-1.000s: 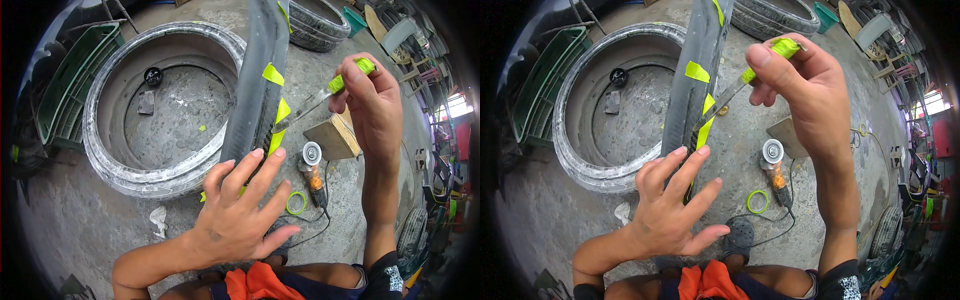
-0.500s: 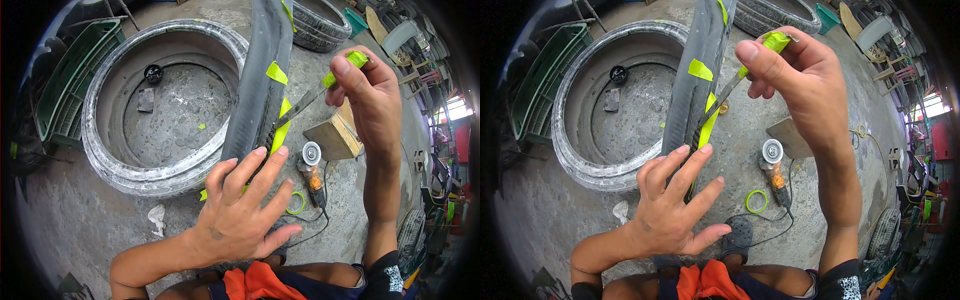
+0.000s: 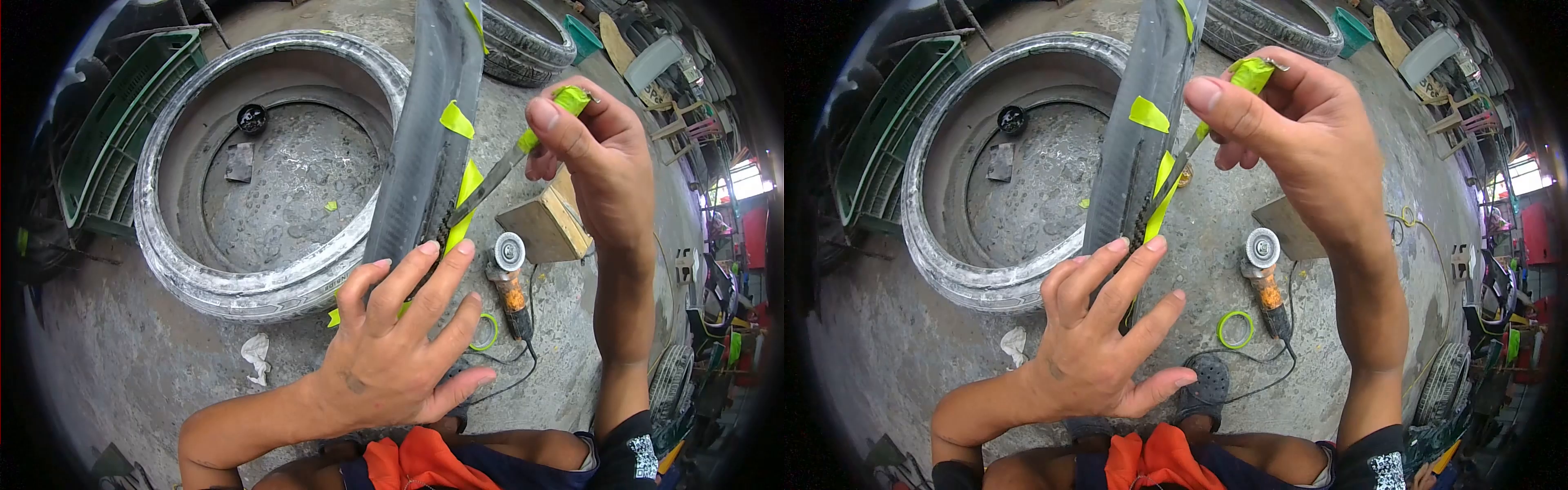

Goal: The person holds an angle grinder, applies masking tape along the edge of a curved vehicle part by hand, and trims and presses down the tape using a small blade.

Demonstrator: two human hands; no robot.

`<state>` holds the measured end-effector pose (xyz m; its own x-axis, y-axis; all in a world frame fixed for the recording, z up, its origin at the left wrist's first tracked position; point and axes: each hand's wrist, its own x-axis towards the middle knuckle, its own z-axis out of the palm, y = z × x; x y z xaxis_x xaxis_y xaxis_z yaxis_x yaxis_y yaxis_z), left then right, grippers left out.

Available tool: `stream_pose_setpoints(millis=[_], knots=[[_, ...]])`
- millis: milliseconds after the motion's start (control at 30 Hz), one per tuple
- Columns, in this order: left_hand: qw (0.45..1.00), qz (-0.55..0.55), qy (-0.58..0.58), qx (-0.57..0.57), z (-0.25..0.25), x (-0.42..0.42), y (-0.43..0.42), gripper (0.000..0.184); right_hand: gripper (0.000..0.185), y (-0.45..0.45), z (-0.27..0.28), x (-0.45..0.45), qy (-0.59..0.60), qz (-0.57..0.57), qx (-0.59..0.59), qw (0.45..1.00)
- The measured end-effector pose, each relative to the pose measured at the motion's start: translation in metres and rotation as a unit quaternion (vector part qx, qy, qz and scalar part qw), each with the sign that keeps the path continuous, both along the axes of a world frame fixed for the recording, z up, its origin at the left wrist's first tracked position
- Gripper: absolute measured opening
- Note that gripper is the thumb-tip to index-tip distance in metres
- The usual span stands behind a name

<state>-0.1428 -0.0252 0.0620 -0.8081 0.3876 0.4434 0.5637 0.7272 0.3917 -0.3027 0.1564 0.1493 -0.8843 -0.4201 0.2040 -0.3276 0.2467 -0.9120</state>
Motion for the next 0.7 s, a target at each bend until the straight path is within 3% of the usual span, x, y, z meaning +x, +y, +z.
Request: stream_pose_setpoints(millis=[600,700], knots=[[1.0,-0.007,0.006,0.0,-0.002,0.004,0.003,0.057,0.021,-0.016,-0.002,-0.002,-0.023,-0.019,0.028,0.999],[1.0,-0.014,0.0,0.009,-0.004,0.009,0.003,0.057,0.032,-0.012,-0.002,-0.011,-0.014,-0.016,0.049,0.999]])
